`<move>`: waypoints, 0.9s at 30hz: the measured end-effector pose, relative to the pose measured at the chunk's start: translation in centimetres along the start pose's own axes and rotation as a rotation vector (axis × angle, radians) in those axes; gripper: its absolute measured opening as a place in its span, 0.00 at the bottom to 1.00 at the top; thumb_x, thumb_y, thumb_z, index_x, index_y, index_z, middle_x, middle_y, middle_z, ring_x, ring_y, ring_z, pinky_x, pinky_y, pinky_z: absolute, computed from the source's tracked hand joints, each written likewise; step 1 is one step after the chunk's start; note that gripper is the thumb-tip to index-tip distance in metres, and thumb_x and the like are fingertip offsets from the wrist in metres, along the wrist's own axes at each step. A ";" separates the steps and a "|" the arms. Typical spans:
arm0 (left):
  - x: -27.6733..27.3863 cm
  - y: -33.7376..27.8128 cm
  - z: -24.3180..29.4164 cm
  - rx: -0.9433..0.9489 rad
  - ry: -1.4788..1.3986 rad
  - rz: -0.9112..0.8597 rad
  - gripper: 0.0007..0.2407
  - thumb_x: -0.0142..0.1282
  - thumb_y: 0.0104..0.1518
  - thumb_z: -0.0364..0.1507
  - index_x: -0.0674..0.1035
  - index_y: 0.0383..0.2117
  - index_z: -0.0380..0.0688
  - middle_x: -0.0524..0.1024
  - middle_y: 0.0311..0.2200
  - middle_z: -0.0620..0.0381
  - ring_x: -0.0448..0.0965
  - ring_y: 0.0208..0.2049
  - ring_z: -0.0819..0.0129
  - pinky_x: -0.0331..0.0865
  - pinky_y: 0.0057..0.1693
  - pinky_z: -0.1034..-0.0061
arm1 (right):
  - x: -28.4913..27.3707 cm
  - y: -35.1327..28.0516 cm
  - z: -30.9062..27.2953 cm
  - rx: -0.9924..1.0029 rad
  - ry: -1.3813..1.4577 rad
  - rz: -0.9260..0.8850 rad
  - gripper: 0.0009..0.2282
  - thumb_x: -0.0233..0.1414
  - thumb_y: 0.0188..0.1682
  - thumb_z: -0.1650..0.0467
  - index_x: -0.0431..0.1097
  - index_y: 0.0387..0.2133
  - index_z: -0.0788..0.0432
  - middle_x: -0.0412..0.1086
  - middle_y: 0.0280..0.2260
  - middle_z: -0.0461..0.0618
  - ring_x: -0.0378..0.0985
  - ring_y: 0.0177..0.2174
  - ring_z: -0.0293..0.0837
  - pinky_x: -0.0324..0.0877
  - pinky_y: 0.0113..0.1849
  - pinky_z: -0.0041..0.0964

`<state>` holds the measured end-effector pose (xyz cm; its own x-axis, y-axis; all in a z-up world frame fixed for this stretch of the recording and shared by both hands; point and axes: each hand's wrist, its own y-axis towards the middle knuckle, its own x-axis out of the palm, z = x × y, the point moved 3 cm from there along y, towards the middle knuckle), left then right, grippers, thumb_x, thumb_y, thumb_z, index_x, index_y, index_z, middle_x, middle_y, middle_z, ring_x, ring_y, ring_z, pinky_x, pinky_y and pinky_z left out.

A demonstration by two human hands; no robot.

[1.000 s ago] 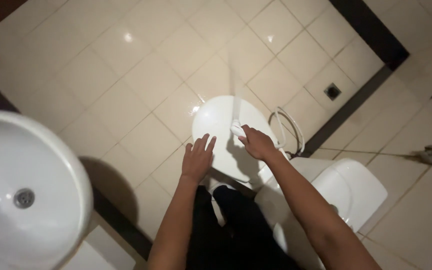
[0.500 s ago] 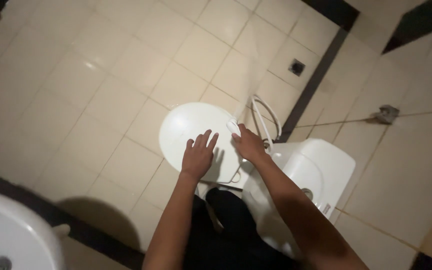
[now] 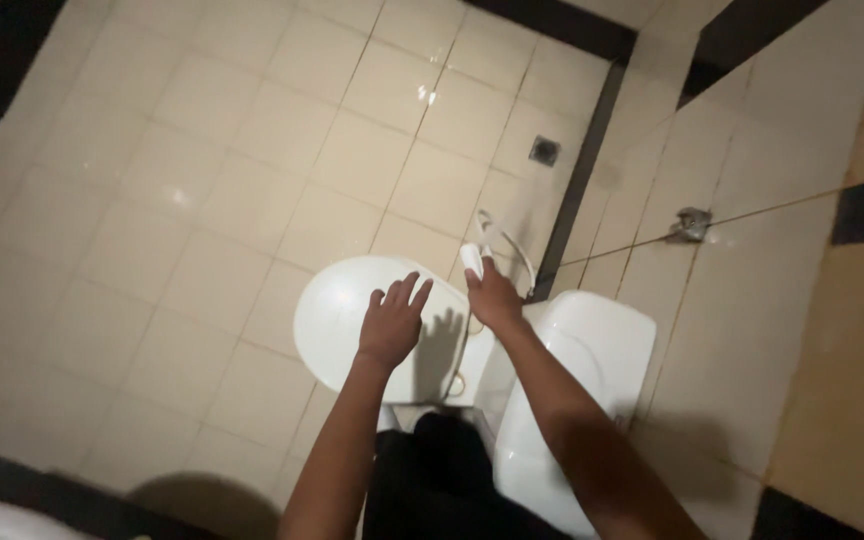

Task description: The person uses a handheld bidet sprayer to clean the toilet bowl and surrounding floor area. They direct the water stream onto the toilet seat, the bowl interior, and the tiled floor, then rinse the sprayer nozzle itself.

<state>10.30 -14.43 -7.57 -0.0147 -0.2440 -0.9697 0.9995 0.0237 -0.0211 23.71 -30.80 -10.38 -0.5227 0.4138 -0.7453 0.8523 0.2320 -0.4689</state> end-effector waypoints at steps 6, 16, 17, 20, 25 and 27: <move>-1.3 1.6 0.3 0.009 -0.035 -0.107 0.29 0.55 0.52 0.26 0.66 0.65 0.48 0.62 0.65 0.49 0.64 0.62 0.56 0.61 0.59 0.51 | 1.6 0.9 0.4 -0.056 -0.040 -0.091 0.24 0.44 0.57 0.57 0.58 0.61 0.57 0.73 0.47 0.68 0.75 0.49 0.67 0.68 0.50 0.59; -1.6 -1.4 -1.1 -0.050 -0.062 -0.069 0.29 0.56 0.50 0.24 0.67 0.63 0.48 0.64 0.64 0.50 0.66 0.60 0.55 0.62 0.58 0.50 | 4.4 -1.9 -3.2 -0.380 -0.180 -0.310 0.22 0.46 0.55 0.59 0.60 0.59 0.57 0.73 0.49 0.61 0.75 0.48 0.62 0.69 0.48 0.56; -1.6 -1.8 -1.5 -0.072 -0.074 -0.052 0.29 0.56 0.49 0.24 0.67 0.62 0.48 0.65 0.63 0.51 0.66 0.60 0.56 0.63 0.57 0.51 | 4.9 -2.3 -3.9 -0.449 -0.246 -0.378 0.22 0.46 0.55 0.59 0.60 0.59 0.56 0.72 0.50 0.60 0.75 0.49 0.61 0.68 0.49 0.56; -1.3 -3.2 -2.2 -0.119 -0.089 -0.017 0.28 0.57 0.49 0.24 0.69 0.61 0.48 0.66 0.62 0.52 0.67 0.59 0.57 0.64 0.56 0.53 | 5.4 -2.9 -5.3 -0.564 -0.340 -0.491 0.22 0.46 0.55 0.59 0.59 0.60 0.54 0.71 0.51 0.59 0.74 0.49 0.60 0.67 0.49 0.55; -0.6 -5.5 -3.2 -0.159 -0.080 0.013 0.25 0.57 0.51 0.26 0.70 0.60 0.48 0.68 0.59 0.55 0.69 0.56 0.59 0.64 0.54 0.55 | 5.9 -3.6 -6.8 -0.671 -0.338 -0.534 0.22 0.47 0.53 0.60 0.59 0.60 0.53 0.71 0.50 0.58 0.73 0.49 0.60 0.68 0.49 0.54; -0.1 -6.2 -3.6 -0.155 -0.058 -0.034 0.22 0.57 0.55 0.29 0.70 0.59 0.47 0.69 0.57 0.56 0.70 0.54 0.60 0.64 0.54 0.55 | 6.4 -4.1 -7.1 -0.697 -0.362 -0.564 0.20 0.47 0.54 0.60 0.61 0.57 0.54 0.71 0.49 0.58 0.73 0.49 0.59 0.67 0.49 0.54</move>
<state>4.03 -11.09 -8.24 -0.0423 -0.3024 -0.9522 0.9821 0.1625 -0.0952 17.04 -22.84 -9.88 -0.7343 -0.1876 -0.6523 0.2345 0.8318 -0.5032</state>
